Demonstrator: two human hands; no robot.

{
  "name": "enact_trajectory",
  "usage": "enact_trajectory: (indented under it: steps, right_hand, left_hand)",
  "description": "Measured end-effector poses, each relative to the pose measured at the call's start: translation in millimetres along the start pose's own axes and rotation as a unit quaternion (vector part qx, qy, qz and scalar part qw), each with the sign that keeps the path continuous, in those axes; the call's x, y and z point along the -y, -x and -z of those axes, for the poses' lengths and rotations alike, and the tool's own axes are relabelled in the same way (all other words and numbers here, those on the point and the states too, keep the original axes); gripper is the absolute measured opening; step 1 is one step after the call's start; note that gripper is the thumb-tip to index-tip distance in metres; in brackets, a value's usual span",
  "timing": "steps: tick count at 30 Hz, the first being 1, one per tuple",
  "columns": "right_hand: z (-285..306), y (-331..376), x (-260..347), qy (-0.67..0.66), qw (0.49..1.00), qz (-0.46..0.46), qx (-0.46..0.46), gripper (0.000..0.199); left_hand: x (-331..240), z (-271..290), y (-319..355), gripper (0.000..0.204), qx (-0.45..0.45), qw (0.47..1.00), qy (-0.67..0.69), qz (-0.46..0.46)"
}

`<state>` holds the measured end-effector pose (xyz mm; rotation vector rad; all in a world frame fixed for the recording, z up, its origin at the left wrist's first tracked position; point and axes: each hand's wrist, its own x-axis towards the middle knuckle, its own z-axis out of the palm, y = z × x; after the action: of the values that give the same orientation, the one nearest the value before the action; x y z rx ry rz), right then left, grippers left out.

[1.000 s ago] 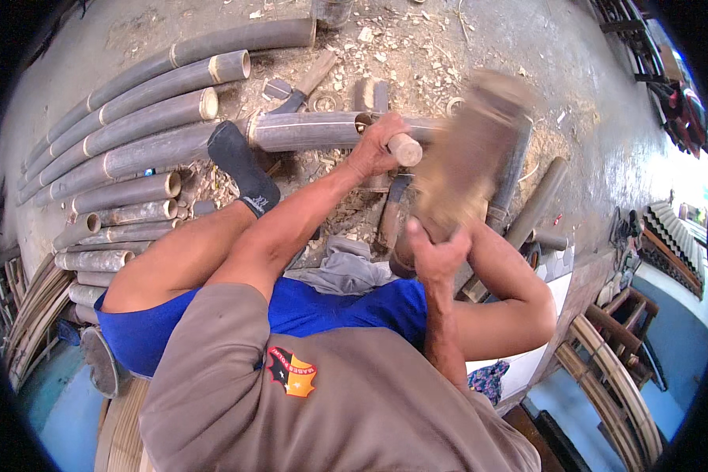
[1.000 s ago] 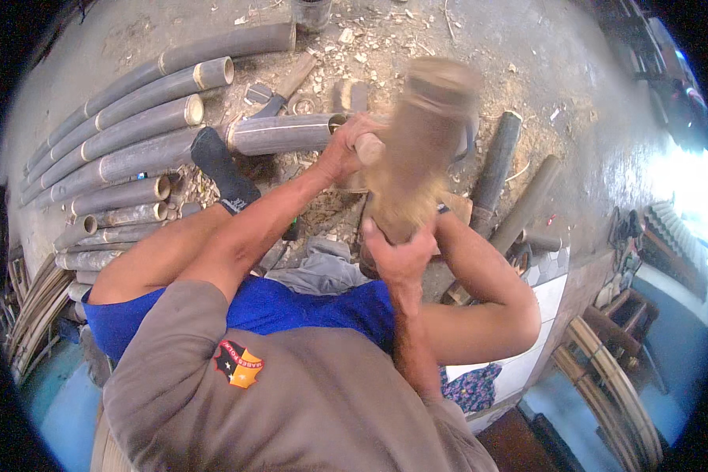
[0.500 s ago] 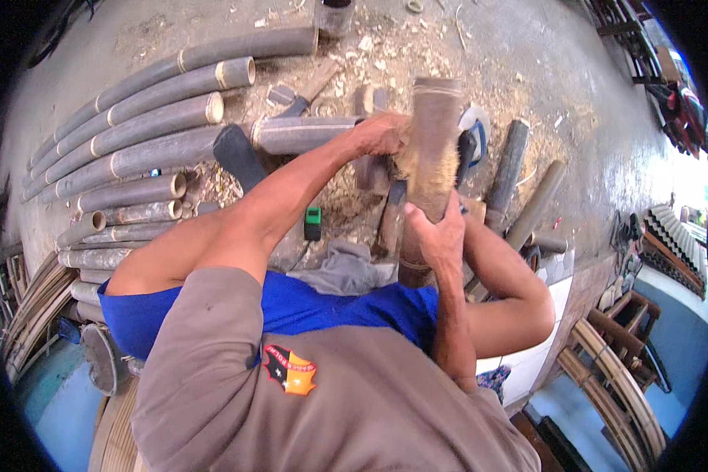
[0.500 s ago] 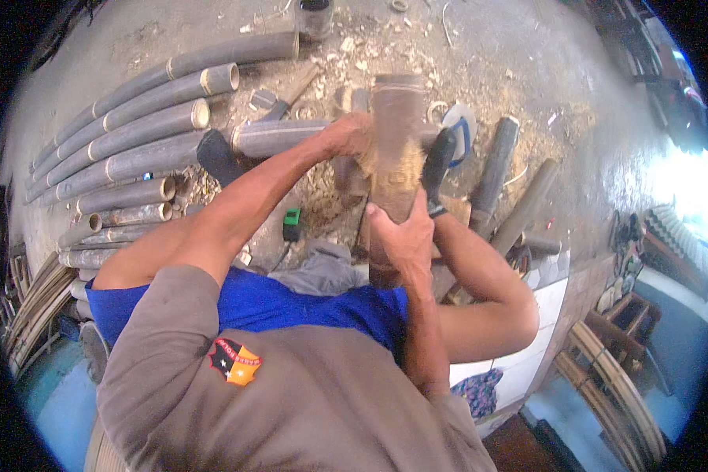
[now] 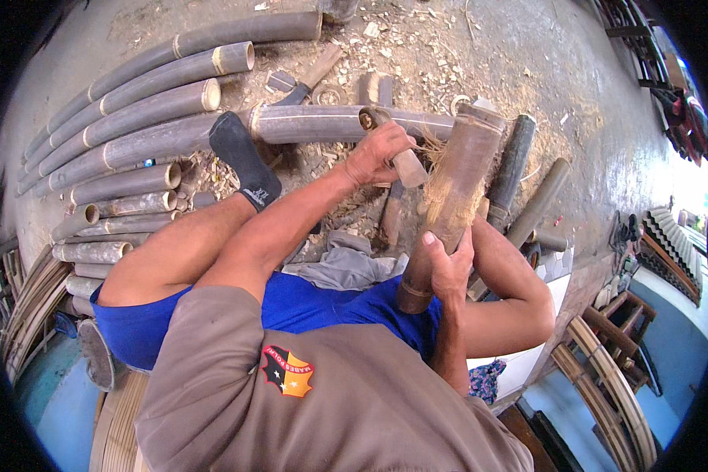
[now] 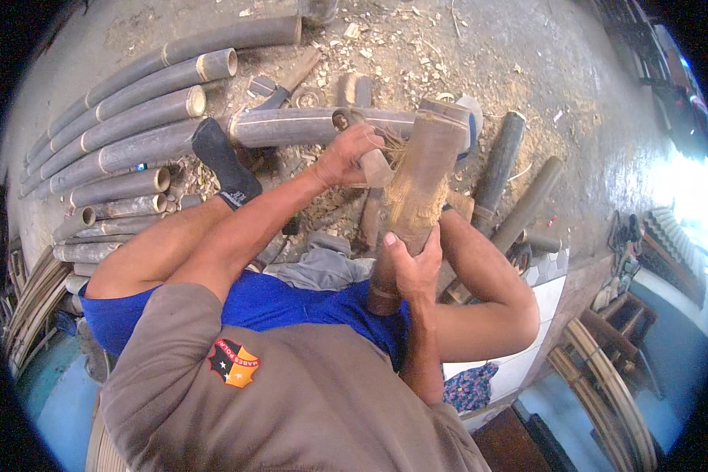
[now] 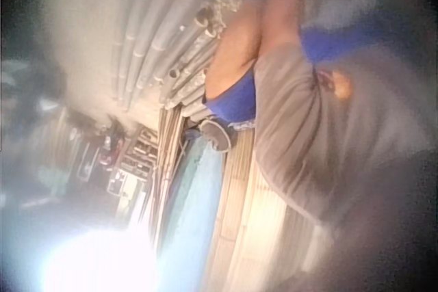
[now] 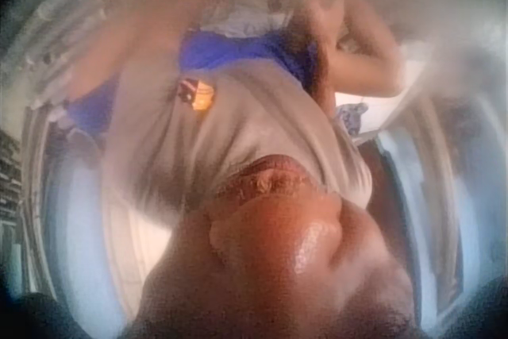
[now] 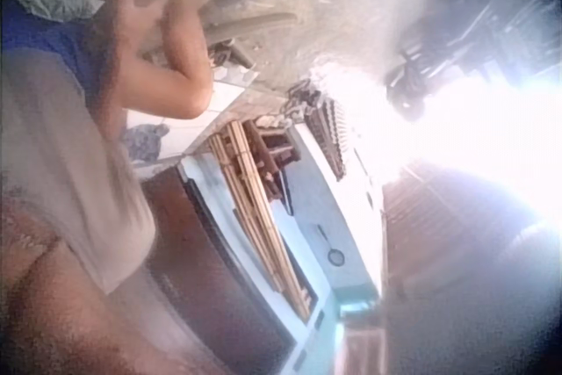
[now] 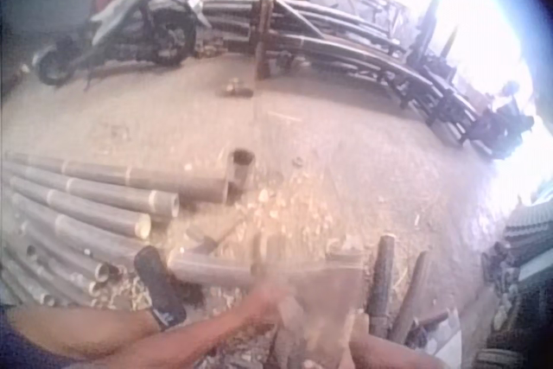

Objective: The person sits on the ground and assembles bamboo pieces by inserting smaller segments into larger ones, using a wooden mallet to tap them into place. They measure a bamboo piece with a tape measure and continue fitting components together.

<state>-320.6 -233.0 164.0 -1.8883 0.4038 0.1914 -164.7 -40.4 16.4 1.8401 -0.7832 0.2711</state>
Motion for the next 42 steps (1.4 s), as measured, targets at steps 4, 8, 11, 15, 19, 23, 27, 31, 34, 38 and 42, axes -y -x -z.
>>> enact_trajectory:
  steps: [4,8,11,15,19,23,27,31,34,38,42]
  right_hand:
    - [-2,4,12,0.005,1.000,-0.015,0.014,0.071]
    - [-6,5,6,0.000,1.000,-0.005,0.001,0.073]
    - [-7,5,11,0.008,1.000,0.000,0.009,0.076]
    - [-8,12,1,0.029,0.997,0.071,-0.019,0.080]
    - [-30,9,-21,0.173,0.957,0.225,-0.063,0.085]
    - [-54,-14,9,0.098,0.991,0.076,-0.049,0.070]
    - [-24,3,5,0.099,0.958,0.265,-0.052,0.067]
    - [-7,-2,4,0.042,0.978,0.196,-0.061,0.064]
    - [-6,0,0,0.031,0.989,0.127,-0.071,0.072]
    - [-9,8,-5,0.027,0.996,0.065,-0.059,0.083]
    - [-8,11,-8,0.073,0.996,0.047,-0.036,0.082]
  left_hand:
    - [8,-1,3,0.052,0.013,1.000,0.001,0.021]
    - [5,2,-5,0.049,-0.012,1.000,0.008,-0.020]
    - [10,3,-4,0.049,-0.005,1.000,0.012,-0.027]
    - [16,0,2,0.047,-0.003,1.000,0.018,-0.013]
    - [25,-7,9,0.054,-0.038,0.998,0.048,-0.009]
    - [50,-3,3,0.051,-0.043,0.997,0.056,-0.034]
    - [24,-1,11,0.050,-0.013,1.000,0.015,0.015]
    - [-4,-7,-5,0.047,-0.093,0.995,0.007,0.046]
    - [-7,-6,-4,0.044,-0.058,0.997,0.040,0.021]
    - [-2,-1,-9,0.044,-0.041,0.998,0.046,-0.005]
    - [12,1,-10,0.047,-0.050,0.998,0.018,-0.037]
